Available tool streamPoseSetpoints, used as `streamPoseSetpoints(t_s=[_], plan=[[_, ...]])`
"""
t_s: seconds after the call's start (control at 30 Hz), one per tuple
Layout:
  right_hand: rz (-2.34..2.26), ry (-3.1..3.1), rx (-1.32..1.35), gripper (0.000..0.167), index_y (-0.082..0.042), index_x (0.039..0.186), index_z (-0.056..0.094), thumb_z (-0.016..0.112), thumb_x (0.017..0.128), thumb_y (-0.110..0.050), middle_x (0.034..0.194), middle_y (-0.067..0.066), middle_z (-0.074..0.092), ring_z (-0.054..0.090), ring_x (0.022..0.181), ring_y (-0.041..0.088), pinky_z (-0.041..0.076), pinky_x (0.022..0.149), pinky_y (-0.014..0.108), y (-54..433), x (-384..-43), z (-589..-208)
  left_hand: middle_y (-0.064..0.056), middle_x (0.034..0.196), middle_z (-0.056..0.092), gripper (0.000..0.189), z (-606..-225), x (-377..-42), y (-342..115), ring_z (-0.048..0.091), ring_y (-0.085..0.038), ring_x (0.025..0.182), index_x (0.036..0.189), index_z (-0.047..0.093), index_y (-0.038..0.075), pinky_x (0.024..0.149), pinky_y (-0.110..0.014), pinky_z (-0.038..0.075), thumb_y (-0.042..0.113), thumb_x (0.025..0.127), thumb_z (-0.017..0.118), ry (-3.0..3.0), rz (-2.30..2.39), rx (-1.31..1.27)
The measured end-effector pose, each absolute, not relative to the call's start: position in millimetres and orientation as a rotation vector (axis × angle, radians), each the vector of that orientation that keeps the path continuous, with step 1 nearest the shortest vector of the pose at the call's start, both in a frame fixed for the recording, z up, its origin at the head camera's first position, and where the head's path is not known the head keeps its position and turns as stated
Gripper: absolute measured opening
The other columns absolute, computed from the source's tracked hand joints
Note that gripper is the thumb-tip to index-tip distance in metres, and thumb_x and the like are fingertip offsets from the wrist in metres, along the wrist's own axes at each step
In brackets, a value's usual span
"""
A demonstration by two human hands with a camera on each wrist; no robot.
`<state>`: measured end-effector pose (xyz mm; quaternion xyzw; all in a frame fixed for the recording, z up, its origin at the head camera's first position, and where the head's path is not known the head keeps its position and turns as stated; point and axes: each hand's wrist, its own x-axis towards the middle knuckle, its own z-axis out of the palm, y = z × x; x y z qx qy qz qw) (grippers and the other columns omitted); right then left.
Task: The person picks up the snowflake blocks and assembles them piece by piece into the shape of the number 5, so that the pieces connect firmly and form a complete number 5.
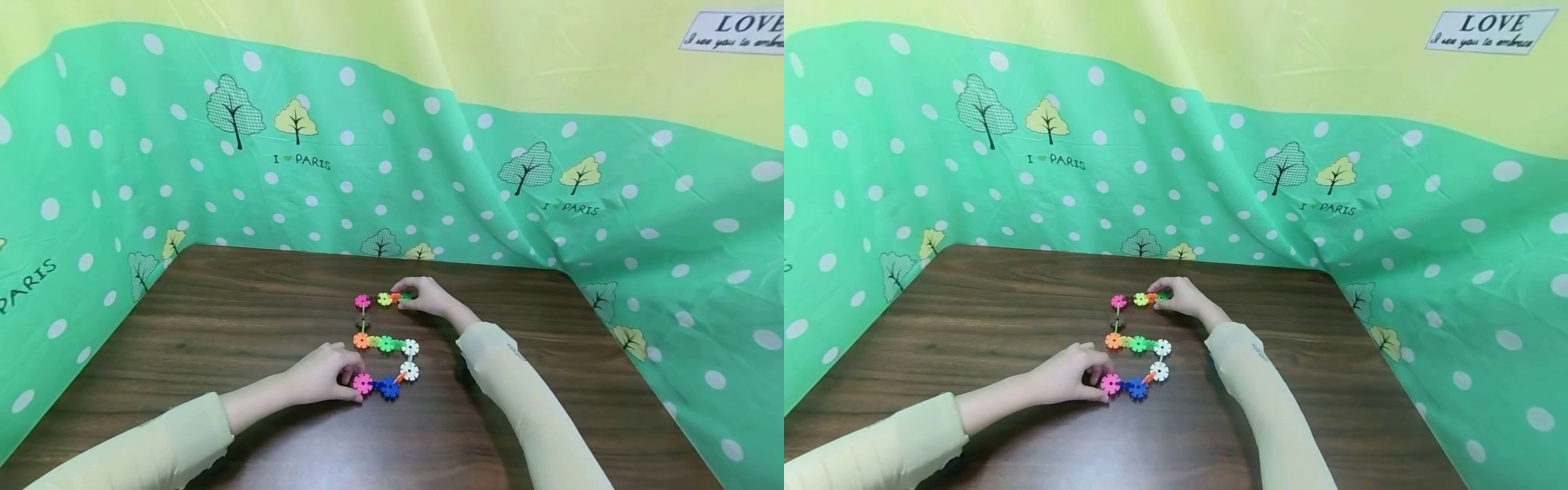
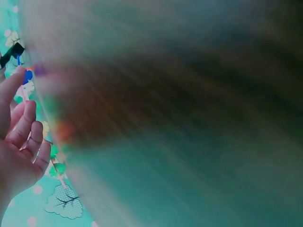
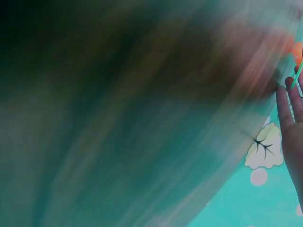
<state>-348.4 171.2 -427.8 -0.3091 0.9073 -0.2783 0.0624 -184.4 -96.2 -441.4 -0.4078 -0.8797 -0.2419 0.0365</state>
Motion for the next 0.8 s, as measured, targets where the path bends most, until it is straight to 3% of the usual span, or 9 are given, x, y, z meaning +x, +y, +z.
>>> streamPoseSetpoints(t_s=[0.2, 0.6, 0.8], plan=[[-0.841, 2.748, -0.873, 0.037, -0.013, 0.119, 0.064, 0.073, 0.083, -0.017, 0.116, 0.003, 0.065, 0.058, 0.110, 0.021, 0.046, 0.095, 0.042, 180, -350, -429, 0.015, 0.063, 0.053, 0.028, -448, -187, -99, 0.046, -0.004, 0.070, 0.090, 0.063, 0.022, 0.066, -0.018, 0.038, 0.034, 0.072, 0.080, -2.717, -0.988, -1.220], [-0.848, 2.760, -0.840, 0.038, -0.012, 0.119, 0.064, 0.073, 0.083, -0.019, 0.116, 0.004, 0.065, 0.057, 0.110, 0.022, 0.045, 0.096, 0.042, 185, -351, -430, 0.016, 0.062, 0.053, 0.029, -447, -186, -91, 0.047, -0.006, 0.070, 0.087, 0.063, 0.024, 0.068, -0.021, 0.038, 0.040, 0.070, 0.081, -2.703, -0.940, -1.184], [-0.929, 2.758, -0.829, 0.045, -0.008, 0.127, 0.057, 0.071, 0.085, -0.019, 0.126, 0.007, 0.059, 0.052, 0.119, 0.026, 0.042, 0.099, 0.046, 196, -341, -419, 0.014, 0.073, 0.058, 0.038, -436, -188, -95, 0.049, -0.005, 0.078, 0.098, 0.066, 0.020, 0.076, -0.030, 0.042, 0.045, 0.072, 0.078, -2.720, -0.863, -1.196]])
